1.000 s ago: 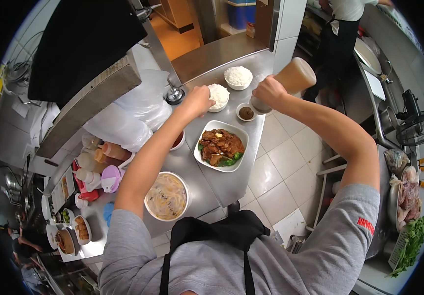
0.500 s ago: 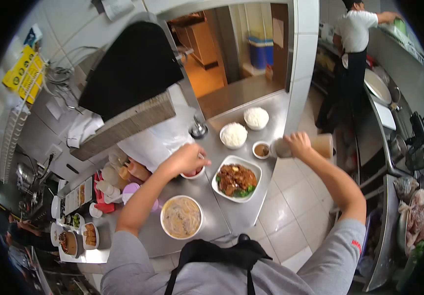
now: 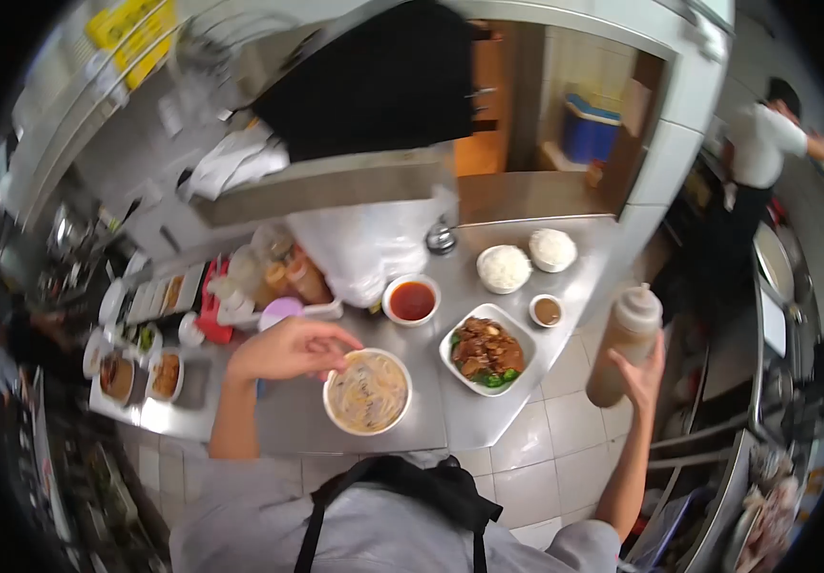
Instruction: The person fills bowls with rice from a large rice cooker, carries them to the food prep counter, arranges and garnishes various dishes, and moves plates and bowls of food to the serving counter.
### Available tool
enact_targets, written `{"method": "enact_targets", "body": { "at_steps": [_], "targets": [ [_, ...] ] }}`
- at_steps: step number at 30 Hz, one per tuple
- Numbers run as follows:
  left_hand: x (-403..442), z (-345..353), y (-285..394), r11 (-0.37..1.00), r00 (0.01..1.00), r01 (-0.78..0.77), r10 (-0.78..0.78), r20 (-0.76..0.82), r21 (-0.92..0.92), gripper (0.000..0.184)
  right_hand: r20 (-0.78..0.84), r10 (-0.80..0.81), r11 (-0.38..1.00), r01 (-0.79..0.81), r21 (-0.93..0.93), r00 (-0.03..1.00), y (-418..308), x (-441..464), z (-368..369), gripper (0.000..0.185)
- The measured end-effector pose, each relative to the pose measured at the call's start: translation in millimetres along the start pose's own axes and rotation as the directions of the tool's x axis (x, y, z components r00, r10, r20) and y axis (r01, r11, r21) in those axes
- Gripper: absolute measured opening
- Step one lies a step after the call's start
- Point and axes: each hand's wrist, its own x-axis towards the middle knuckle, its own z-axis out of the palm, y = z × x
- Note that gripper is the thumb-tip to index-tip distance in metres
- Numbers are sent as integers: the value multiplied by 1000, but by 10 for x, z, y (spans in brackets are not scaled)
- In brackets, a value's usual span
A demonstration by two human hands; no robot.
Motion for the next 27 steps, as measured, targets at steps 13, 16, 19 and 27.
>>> {"method": "enact_targets", "body": {
  "at_steps": [13, 16, 19, 27],
  "targets": [
    [-1163, -27, -206, 928, 789, -212, 347, -507, 306, 90, 603, -337, 869, -7, 494, 723, -3307, -783, 2246, 93],
    [-1695, -436, -591, 922, 606, -51, 333, -722, 383, 95, 447, -626, 735, 294, 611, 639, -3857, -958, 3277, 92],
    [-2320, -867, -1197, 889, 313, 56, 417, -853, 455, 90, 276, -740, 634, 501, 589, 613, -4174, -1021, 4224, 92],
    [-4056, -300, -2829, 950, -67, 52, -305, -950, -308, 46, 47, -823, 557, 789, 258, 566, -4253, -548, 6130, 89]
  ]
}}
